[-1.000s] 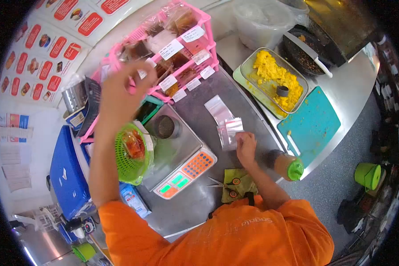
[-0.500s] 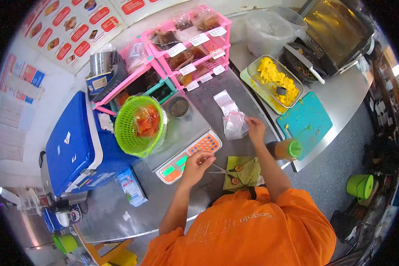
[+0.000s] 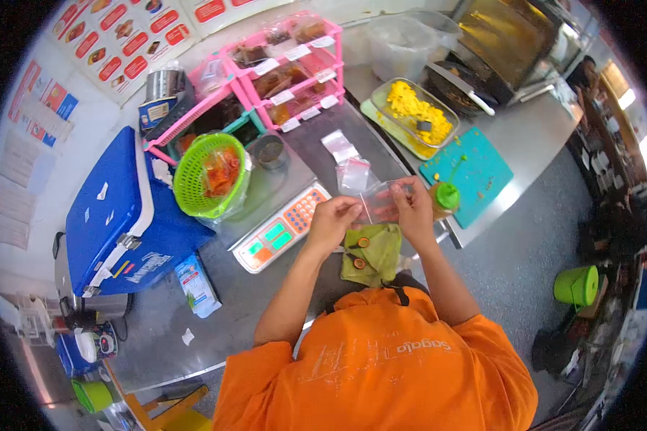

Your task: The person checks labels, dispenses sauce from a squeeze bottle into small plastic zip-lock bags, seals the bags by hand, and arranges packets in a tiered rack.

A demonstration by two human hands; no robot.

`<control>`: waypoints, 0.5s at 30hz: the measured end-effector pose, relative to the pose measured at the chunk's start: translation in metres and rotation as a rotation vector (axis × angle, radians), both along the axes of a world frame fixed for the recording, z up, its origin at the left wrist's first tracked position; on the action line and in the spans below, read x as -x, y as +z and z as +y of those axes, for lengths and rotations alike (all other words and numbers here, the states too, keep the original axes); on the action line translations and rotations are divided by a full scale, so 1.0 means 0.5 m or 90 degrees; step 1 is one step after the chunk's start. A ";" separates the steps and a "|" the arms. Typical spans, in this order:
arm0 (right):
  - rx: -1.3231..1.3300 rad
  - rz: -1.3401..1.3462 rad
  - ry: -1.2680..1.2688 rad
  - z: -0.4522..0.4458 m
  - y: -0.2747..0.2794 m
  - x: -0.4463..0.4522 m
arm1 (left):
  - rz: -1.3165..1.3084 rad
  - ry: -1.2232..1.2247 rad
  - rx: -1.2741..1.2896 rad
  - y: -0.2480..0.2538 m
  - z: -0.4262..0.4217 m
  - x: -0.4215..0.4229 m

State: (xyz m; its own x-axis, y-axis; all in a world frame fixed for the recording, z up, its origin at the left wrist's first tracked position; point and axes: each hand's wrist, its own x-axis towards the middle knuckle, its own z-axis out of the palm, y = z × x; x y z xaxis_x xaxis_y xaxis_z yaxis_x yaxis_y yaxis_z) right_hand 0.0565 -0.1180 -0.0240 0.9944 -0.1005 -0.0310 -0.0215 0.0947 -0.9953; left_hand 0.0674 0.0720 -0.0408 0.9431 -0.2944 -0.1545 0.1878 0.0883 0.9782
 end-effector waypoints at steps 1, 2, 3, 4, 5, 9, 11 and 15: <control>0.087 -0.085 -0.056 -0.005 -0.002 0.024 | 0.006 -0.010 0.000 0.012 -0.013 0.024; 0.019 -0.119 -0.135 -0.002 -0.007 0.046 | -0.001 0.006 0.000 0.018 -0.022 0.051; 0.014 -0.112 -0.141 -0.009 -0.002 0.076 | -0.012 0.024 -0.002 0.019 -0.026 0.071; 0.235 -0.249 -0.182 -0.015 0.020 0.109 | -0.010 0.042 0.007 0.017 -0.032 0.090; 0.460 -0.383 -0.217 -0.020 0.042 0.138 | -0.011 0.040 0.001 0.019 -0.036 0.105; 0.512 -0.349 -0.034 0.001 0.063 0.208 | 0.006 0.069 0.030 0.048 -0.056 0.170; 0.440 -0.165 0.054 0.004 0.044 0.228 | -0.113 0.024 -0.099 0.060 -0.054 0.195; 0.336 -0.141 0.188 -0.012 0.038 0.244 | -0.127 0.066 -0.126 0.057 -0.041 0.242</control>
State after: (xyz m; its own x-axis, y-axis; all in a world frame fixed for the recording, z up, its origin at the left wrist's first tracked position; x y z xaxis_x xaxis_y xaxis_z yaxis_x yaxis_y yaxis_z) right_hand -0.0653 -0.1240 -0.0052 0.9600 0.2324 0.1564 0.2389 -0.3879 -0.8902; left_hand -0.0535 0.0518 -0.0124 0.9840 -0.1778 -0.0076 -0.0101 -0.0985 0.9951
